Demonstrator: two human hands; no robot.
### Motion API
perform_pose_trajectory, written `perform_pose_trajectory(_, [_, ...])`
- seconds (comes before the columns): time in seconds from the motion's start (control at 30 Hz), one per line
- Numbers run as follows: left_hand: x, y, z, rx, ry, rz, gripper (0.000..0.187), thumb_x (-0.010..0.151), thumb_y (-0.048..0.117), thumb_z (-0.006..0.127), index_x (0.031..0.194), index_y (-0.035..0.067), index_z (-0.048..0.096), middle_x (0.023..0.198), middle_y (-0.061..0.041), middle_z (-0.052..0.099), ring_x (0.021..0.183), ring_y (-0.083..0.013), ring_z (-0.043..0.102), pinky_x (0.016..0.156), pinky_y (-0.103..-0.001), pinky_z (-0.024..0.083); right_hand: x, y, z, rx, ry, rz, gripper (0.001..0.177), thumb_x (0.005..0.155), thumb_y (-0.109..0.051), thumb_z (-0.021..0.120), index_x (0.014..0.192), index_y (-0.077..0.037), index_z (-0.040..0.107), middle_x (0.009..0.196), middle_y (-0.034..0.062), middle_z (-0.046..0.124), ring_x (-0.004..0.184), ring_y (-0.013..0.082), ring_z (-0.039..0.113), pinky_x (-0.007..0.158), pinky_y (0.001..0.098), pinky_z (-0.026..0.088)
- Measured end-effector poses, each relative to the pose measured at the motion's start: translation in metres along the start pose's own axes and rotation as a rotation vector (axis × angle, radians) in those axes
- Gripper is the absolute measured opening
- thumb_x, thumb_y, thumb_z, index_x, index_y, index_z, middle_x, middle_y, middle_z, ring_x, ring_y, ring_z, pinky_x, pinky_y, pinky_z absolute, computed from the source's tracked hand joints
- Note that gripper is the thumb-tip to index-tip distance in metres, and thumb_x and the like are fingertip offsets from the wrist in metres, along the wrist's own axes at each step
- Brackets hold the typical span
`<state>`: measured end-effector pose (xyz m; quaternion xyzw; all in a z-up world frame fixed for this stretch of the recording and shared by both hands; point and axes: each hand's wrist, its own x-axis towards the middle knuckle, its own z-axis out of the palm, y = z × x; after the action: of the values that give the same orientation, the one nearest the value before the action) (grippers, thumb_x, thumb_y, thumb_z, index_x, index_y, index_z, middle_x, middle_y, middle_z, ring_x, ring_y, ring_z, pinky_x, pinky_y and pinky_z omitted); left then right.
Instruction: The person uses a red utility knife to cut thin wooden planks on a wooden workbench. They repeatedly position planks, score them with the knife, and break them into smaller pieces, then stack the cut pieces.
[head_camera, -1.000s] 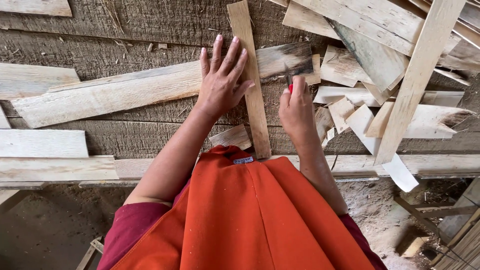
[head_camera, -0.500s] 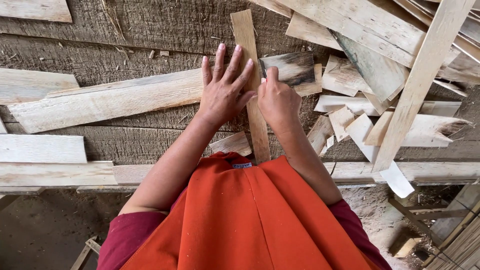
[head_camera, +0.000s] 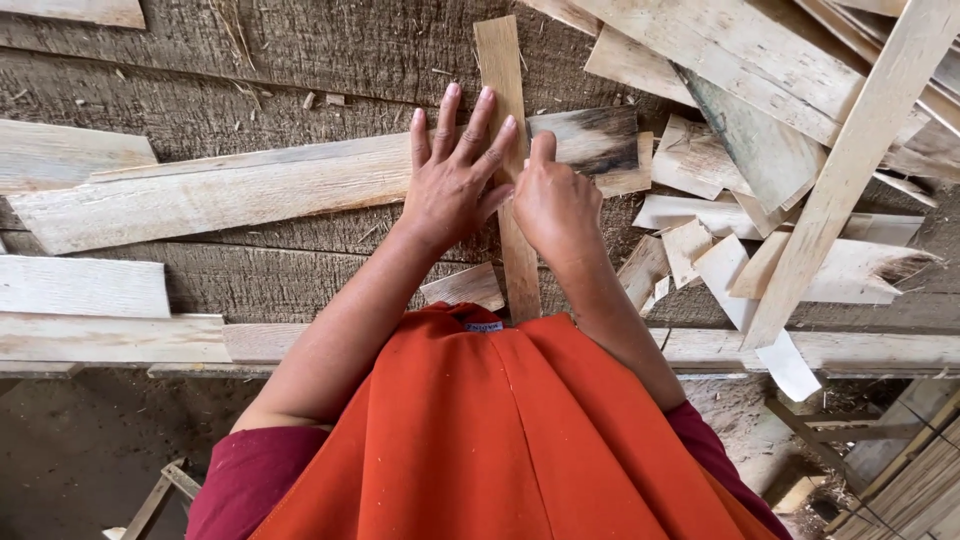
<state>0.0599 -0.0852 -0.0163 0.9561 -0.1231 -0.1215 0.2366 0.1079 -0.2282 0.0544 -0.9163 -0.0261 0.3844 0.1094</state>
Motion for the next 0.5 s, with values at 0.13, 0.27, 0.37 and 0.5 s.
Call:
perform_pose_trajectory(0.13, [0.001,0.001,-0.001,0.024,0.010,0.004,0.078,0.102,0.057,0.064,0.164,0.020,0.033,0.169,-0.009,0.003,0.152,-0.0398,-0.009,0.120,-0.067,-0.001,-0.010,-0.001,-0.001,-0.001,-0.006,0.012,0.018,0.111,-0.023,0.038,0.118,-0.007,0.037,0.075,0.0086,0.067,0.063,0.0287,0.067,0.061,0.0470,0.055])
perform_pose_trajectory(0.27, [0.001,0.002,-0.004,0.023,-0.001,-0.004,0.082,0.100,0.064,0.063,0.163,0.022,0.032,0.169,-0.009,0.006,0.152,-0.0412,-0.005,0.119,-0.070,0.005,-0.030,0.001,0.001,0.017,-0.061,0.045,0.016,0.112,-0.020,0.034,0.113,-0.005,0.039,0.061,0.0032,0.058,0.047,0.0213,0.056,0.045,0.0377,0.046])
perform_pose_trajectory(0.37, [0.002,0.000,-0.004,0.028,0.002,0.000,0.085,0.098,0.062,0.070,0.163,0.022,0.032,0.169,-0.009,0.005,0.152,-0.0411,-0.005,0.119,-0.071,0.007,-0.037,0.008,0.010,0.038,-0.092,0.076,0.015,0.111,-0.019,0.032,0.114,-0.006,0.038,0.062,0.0029,0.056,0.049,0.0216,0.055,0.047,0.0378,0.045])
perform_pose_trajectory(0.5, [0.002,0.002,-0.008,-0.009,-0.043,-0.021,0.088,0.097,0.062,0.070,0.164,0.023,0.029,0.169,-0.007,0.002,0.151,-0.0391,-0.011,0.119,-0.070,0.001,-0.051,0.022,0.035,-0.026,-0.093,0.070,0.017,0.112,-0.022,0.036,0.116,-0.005,0.038,0.059,-0.0002,0.056,0.045,0.0200,0.055,0.041,0.0352,0.046])
